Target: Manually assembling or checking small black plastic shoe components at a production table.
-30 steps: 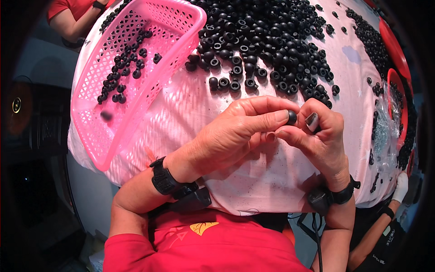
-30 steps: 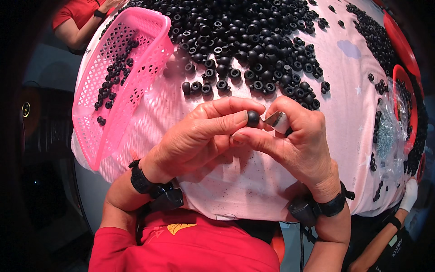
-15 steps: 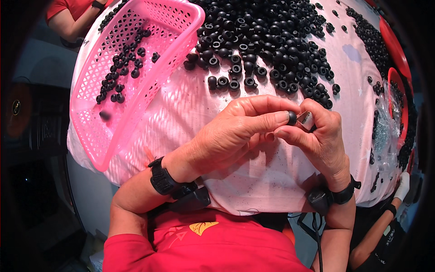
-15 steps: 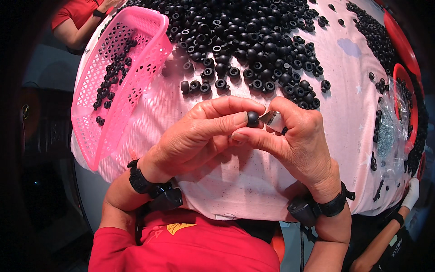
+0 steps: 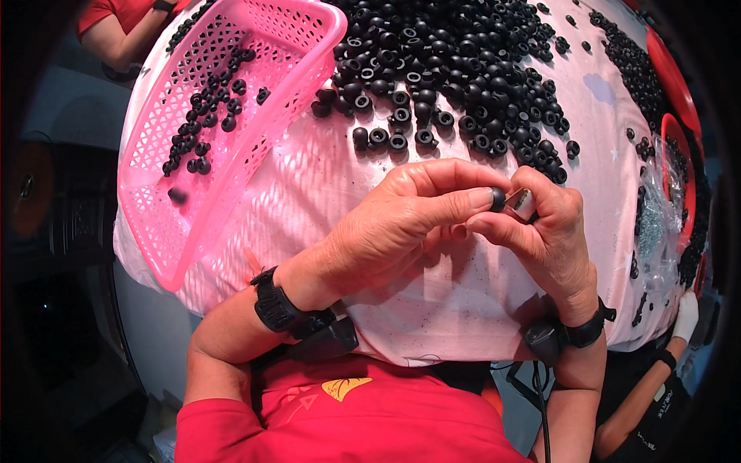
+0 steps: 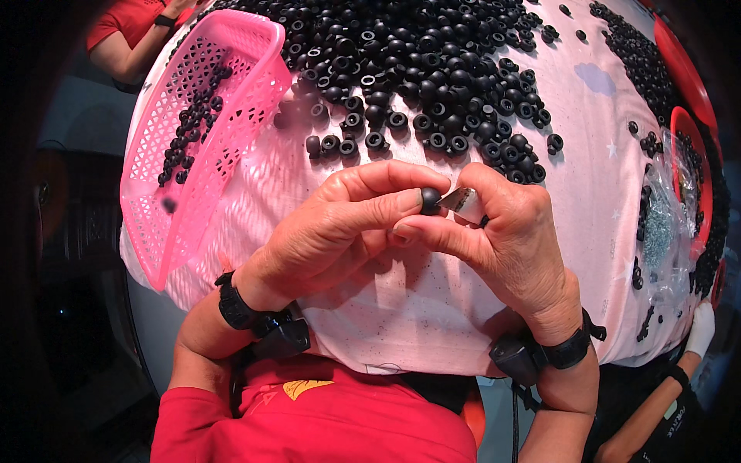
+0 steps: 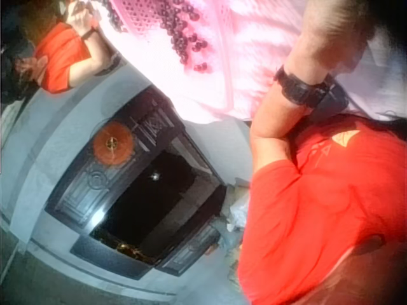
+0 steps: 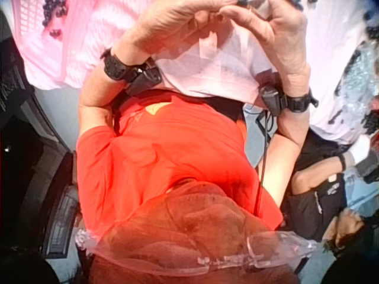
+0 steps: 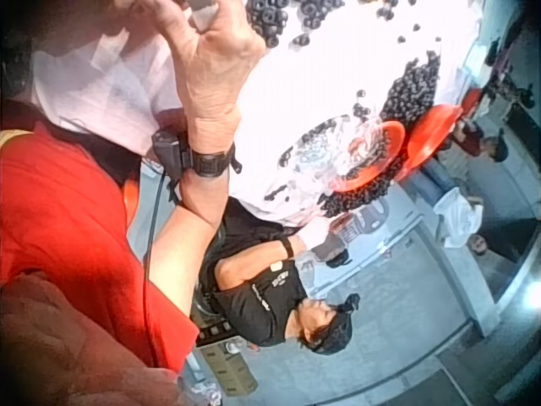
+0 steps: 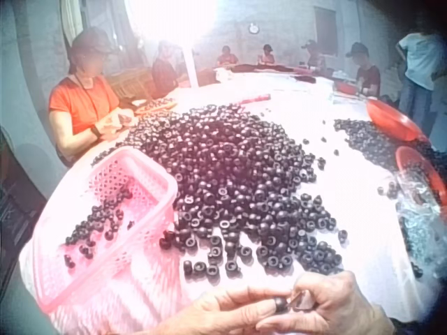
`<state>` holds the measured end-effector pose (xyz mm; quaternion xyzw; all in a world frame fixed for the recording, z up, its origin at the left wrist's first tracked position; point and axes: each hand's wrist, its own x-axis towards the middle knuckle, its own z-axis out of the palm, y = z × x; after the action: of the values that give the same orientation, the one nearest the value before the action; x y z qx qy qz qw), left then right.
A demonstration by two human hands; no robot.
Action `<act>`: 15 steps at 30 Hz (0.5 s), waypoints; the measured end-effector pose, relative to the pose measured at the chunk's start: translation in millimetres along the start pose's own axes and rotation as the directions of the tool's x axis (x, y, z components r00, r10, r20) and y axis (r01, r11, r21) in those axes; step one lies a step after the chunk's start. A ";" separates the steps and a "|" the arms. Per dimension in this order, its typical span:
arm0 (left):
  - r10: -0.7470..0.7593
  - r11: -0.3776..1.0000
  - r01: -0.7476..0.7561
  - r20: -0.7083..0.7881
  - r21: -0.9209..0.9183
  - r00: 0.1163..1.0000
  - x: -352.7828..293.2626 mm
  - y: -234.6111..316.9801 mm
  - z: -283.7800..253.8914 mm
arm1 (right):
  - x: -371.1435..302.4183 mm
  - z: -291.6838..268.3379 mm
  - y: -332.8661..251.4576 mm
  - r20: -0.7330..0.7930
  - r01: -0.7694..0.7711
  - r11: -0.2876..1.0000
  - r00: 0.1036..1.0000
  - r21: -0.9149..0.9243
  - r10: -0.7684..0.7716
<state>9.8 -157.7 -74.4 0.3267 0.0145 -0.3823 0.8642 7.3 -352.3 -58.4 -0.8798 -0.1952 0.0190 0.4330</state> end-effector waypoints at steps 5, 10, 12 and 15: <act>0.014 0.999 -0.013 -0.013 0.053 1.000 -0.1 0.1 1.2 | -0.9 0.0 -0.6 0.005 -0.005 0.999 1.000 0.033 0.005; 0.005 0.999 -0.005 -0.014 0.036 1.000 -2.6 0.9 4.1 | -0.6 1.2 0.4 0.019 -0.008 0.999 1.000 0.046 0.007; -0.005 1.000 0.005 0.013 0.028 1.000 -3.5 1.4 4.5 | 0.0 3.9 -3.4 0.015 0.012 1.000 1.000 0.026 -0.012; -0.003 0.999 0.004 -0.033 0.035 0.999 -3.4 1.9 5.3 | -1.0 2.9 -4.8 0.008 0.008 1.000 1.000 0.016 -0.008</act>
<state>7.4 -157.6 -68.3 0.3479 0.0227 -0.3784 0.8575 4.3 -347.8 -56.7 -0.8754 -0.2005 0.0223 0.4393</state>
